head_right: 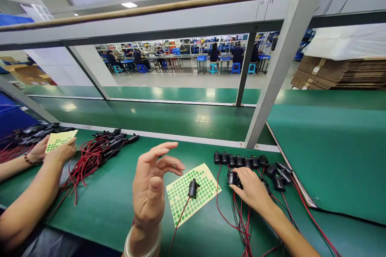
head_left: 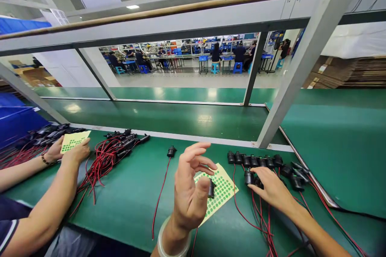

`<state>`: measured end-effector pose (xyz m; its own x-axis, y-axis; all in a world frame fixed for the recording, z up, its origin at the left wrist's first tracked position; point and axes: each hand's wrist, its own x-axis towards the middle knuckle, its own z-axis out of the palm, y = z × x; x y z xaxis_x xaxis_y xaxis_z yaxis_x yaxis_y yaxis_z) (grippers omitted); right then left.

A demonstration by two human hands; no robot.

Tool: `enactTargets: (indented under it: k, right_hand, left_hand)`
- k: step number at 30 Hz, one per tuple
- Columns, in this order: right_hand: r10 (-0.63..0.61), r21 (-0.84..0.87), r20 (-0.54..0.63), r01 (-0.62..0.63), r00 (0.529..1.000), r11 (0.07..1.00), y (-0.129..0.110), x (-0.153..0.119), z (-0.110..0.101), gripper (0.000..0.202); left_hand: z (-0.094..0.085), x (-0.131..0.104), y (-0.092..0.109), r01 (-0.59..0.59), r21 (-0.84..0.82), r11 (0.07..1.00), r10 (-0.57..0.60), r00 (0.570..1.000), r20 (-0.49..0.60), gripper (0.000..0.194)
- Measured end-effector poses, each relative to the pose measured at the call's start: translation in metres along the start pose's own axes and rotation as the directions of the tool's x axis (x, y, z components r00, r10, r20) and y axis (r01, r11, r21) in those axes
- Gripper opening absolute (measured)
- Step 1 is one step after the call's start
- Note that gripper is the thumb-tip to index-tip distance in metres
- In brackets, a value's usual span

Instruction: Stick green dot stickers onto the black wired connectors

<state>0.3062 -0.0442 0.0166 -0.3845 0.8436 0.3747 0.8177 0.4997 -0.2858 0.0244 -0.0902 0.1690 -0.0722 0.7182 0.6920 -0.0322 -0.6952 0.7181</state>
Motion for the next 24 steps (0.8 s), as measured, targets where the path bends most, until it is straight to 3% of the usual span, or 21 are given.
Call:
enactTargets:
  k: [3,7,13,15,17,19,20,24]
  right_hand:
    - [0.049,-0.023,-0.029,-0.05,0.998,0.998,0.003,-0.001,0.017,0.03]
    - [0.091,-0.008,-0.059,-0.092,0.994,0.996,0.003,-0.002,0.015,0.036]
    - [0.068,0.118,0.007,-0.069,0.998,0.991,-0.032,0.018,0.006,0.022]
    - [0.025,0.168,0.06,-0.035,0.998,0.985,-0.048,0.031,0.015,0.017]
    - [-0.008,0.2,0.1,-0.012,0.995,0.98,-0.06,0.044,0.028,0.017]
    - [-0.017,0.21,0.118,-0.008,0.993,0.978,-0.066,0.055,0.044,0.019]
    - [-0.016,0.208,0.121,-0.009,0.992,0.978,-0.067,0.059,0.051,0.02]
    - [-0.003,0.19,0.116,-0.02,0.993,0.982,-0.065,0.066,0.075,0.023]
  left_hand:
    - [-0.001,-0.001,-0.001,-0.003,0.041,0.999,0.001,0.999,0.046,0.038]
    - [-0.004,-0.002,-0.001,-0.025,0.063,0.998,0.022,0.998,0.05,0.033]
    - [0.0,0.008,-0.006,-0.045,0.23,0.972,0.032,0.998,0.058,0.018]
    - [0.0,0.011,-0.02,-0.032,0.372,0.928,-0.007,0.995,0.102,0.017]
    - [-0.006,0.011,-0.043,0.009,0.55,0.835,-0.121,0.979,0.167,0.016]
    - [-0.015,0.005,-0.072,0.105,0.698,0.708,-0.329,0.924,0.195,0.015]
    - [-0.019,0.0,-0.087,0.162,0.745,0.647,-0.444,0.874,0.196,0.015]
    - [-0.029,-0.024,-0.136,0.22,0.774,0.593,-0.578,0.786,0.22,0.017]
